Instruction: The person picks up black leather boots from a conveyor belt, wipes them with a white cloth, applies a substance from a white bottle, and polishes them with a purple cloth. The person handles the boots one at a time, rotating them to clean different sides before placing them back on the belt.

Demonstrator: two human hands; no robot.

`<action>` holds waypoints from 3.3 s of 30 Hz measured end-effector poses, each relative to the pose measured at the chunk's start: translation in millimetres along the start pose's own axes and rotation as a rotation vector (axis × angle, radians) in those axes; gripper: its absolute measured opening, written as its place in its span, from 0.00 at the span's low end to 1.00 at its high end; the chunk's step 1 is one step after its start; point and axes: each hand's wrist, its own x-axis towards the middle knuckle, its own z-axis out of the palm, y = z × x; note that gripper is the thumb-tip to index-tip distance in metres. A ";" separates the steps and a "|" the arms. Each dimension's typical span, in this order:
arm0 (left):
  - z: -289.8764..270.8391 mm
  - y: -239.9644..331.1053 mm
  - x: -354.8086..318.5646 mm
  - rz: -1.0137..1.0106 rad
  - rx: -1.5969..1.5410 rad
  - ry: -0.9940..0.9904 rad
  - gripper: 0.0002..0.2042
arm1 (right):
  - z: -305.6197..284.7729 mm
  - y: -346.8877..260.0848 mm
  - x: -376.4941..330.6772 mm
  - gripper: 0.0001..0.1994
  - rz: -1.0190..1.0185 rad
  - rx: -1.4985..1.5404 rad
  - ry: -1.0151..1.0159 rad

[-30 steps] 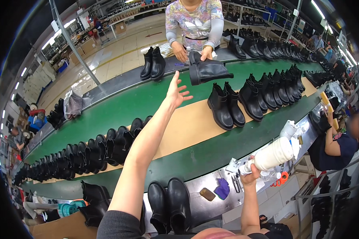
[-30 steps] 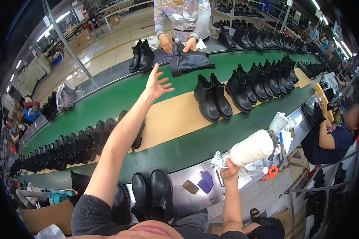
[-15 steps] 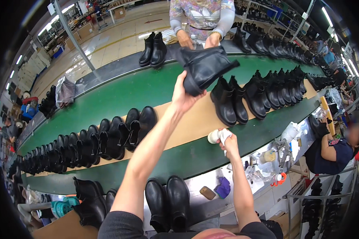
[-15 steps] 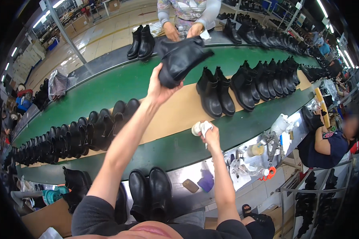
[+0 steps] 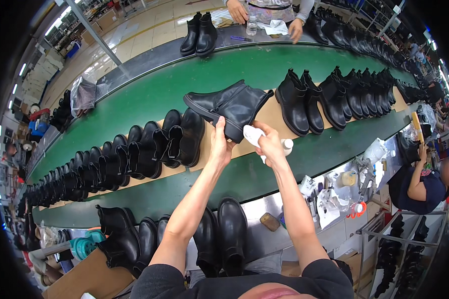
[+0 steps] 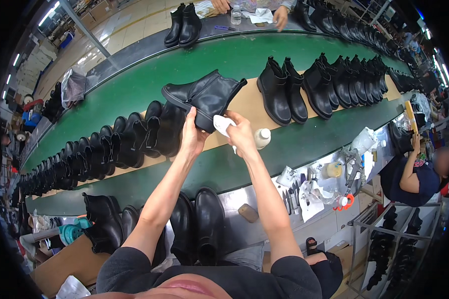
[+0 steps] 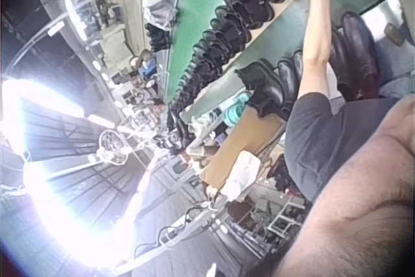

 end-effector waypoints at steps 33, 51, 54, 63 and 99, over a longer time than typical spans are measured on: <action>9.8 -9.7 6.5 0.324 0.518 0.071 0.44 | 4.5 15.7 39.0 0.11 -0.122 -0.199 0.198; 41.0 20.7 -2.3 -0.086 0.039 -0.076 0.28 | 1.9 -2.9 48.5 0.14 -0.342 -0.221 0.210; 40.3 15.1 2.1 -0.039 0.136 -0.064 0.28 | -11.7 -3.5 68.1 0.11 -0.374 -0.481 0.421; 51.8 48.8 7.7 -0.428 -0.389 -0.015 0.26 | -3.5 -31.0 36.3 0.12 -0.269 0.175 -0.020; 16.1 -16.1 84.6 0.001 -0.321 -0.040 0.37 | 13.3 -53.9 -12.7 0.52 -0.238 -0.689 -0.286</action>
